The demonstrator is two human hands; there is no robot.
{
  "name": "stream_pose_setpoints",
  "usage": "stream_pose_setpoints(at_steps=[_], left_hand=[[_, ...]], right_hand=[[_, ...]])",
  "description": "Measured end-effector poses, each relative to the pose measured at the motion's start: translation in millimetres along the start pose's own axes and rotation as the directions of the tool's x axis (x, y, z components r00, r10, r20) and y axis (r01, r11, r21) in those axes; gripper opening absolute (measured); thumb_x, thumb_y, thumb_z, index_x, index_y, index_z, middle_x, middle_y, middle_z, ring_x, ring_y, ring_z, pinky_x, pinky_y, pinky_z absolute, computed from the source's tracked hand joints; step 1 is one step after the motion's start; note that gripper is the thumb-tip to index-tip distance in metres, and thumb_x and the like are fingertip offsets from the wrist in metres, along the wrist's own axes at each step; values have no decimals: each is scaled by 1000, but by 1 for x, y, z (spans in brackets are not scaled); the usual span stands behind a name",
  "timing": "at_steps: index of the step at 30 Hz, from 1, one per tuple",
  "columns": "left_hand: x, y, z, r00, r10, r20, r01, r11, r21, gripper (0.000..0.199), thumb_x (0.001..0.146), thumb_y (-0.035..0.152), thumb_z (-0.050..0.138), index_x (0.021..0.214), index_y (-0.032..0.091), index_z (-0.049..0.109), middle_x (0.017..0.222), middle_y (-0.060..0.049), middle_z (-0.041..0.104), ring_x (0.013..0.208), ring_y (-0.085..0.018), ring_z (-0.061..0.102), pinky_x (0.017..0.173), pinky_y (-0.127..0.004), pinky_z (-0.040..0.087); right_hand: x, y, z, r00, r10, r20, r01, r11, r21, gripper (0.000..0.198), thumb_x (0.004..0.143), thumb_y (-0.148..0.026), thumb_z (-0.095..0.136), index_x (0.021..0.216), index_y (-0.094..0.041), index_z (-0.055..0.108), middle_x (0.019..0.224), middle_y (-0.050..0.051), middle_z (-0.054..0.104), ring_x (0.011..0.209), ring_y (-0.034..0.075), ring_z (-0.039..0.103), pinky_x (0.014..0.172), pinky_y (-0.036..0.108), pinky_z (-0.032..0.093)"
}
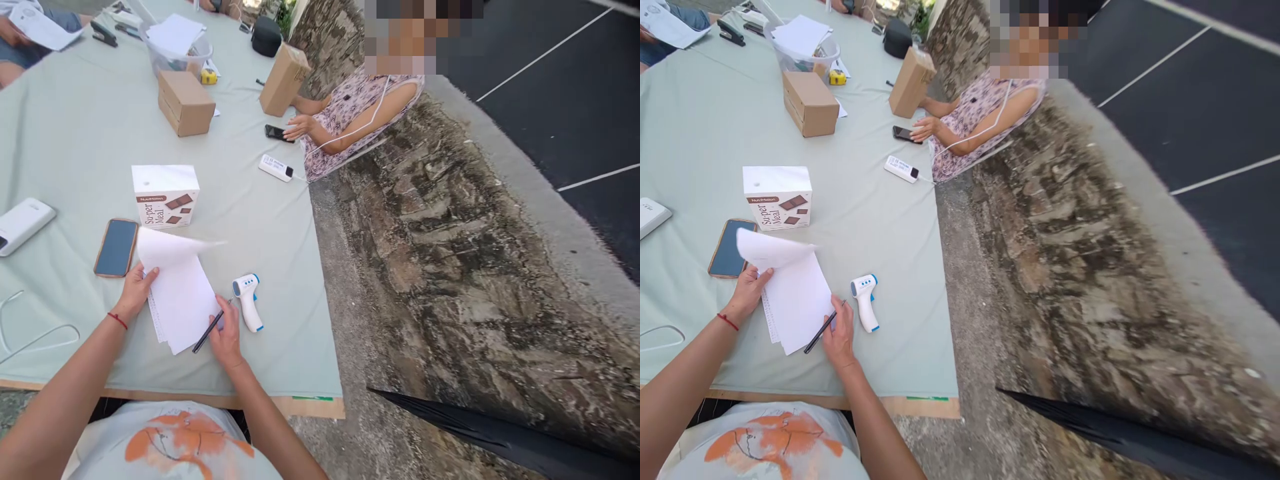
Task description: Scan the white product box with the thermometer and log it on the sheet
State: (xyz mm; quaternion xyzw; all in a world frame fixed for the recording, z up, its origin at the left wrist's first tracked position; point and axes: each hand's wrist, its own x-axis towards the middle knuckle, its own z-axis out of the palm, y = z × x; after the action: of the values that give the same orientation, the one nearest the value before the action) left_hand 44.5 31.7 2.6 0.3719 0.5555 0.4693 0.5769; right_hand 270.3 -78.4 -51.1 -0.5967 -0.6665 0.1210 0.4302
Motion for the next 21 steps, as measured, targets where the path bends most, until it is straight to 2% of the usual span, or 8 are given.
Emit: stream_pose_setpoints(at_steps=[4, 7, 10, 13, 15, 17, 19, 21], left_hand=[[-3, 0, 3, 999, -9, -35, 5, 994, -111, 78, 57, 66, 87, 111, 12, 69, 111, -16, 74, 106, -35, 68, 93, -45, 56], [-2, 1, 5, 998, -15, -53, 7, 989, -147, 76, 53, 66, 89, 105, 12, 71, 110, -17, 75, 107, -36, 69, 94, -46, 56], [-2, 3, 7, 996, -18, -92, 1, 985, -174, 75, 48, 64, 92, 99, 13, 73, 108, -17, 76, 104, -34, 70, 90, -44, 58], [-7, 8, 10, 992, -29, -123, 6, 983, -181, 74, 45, 63, 93, 96, 13, 74, 105, -17, 76, 103, -35, 70, 88, -44, 59], [-14, 14, 12, 992, -18, -126, -5, 983, -181, 73, 47, 64, 92, 96, 13, 75, 104, -16, 77, 104, -35, 70, 89, -44, 59], [-25, 23, 13, 996, 5, -92, -20, 986, -165, 72, 51, 65, 90, 98, 13, 76, 106, -16, 76, 105, -35, 70, 91, -45, 59], [-38, 35, 15, 1000, 11, -27, -14, 992, -124, 69, 56, 65, 88, 101, 14, 77, 107, -16, 76, 104, -35, 70, 91, -46, 59], [-50, 49, 17, 998, 21, 52, -18, 997, -73, 64, 63, 66, 84, 100, 15, 78, 106, -15, 76, 103, -35, 71, 91, -47, 59]], right_hand=[[0, 11, -32, 995, -79, 56, 85, 989, -120, 54, 93, -4, 33, 142, -21, 48, 124, 13, 66, 121, 25, 56, 102, 48, 51], [8, 28, -52, 995, -60, 80, 80, 961, -265, 56, 91, -3, 32, 141, -20, 53, 124, 14, 67, 121, 27, 55, 102, 52, 48], [21, 44, -60, 994, -16, 104, 52, 935, -350, 55, 91, -4, 35, 139, -21, 57, 129, 16, 65, 124, 29, 53, 102, 54, 47], [34, 48, -57, 995, 8, 96, 28, 929, -369, 55, 92, -5, 32, 136, -25, 59, 135, 16, 60, 128, 29, 51, 103, 55, 45], [40, 40, -53, 999, 23, 47, -6, 939, -344, 50, 95, -11, 33, 136, -24, 58, 139, 16, 56, 132, 30, 47, 105, 57, 43], [48, 24, -51, 999, 51, -2, -49, 964, -263, 43, 99, -26, 40, 138, -21, 56, 144, 18, 52, 137, 33, 43, 107, 60, 42], [58, 3, -52, 996, 94, -1, -94, 990, -106, 50, 97, -43, 50, 141, -20, 53, 147, 19, 51, 140, 34, 42, 110, 61, 41], [72, -20, -56, 979, 195, 53, -200, 973, 113, 63, 91, -54, 60, 143, -20, 50, 146, 17, 53, 136, 32, 48, 108, 54, 46]])
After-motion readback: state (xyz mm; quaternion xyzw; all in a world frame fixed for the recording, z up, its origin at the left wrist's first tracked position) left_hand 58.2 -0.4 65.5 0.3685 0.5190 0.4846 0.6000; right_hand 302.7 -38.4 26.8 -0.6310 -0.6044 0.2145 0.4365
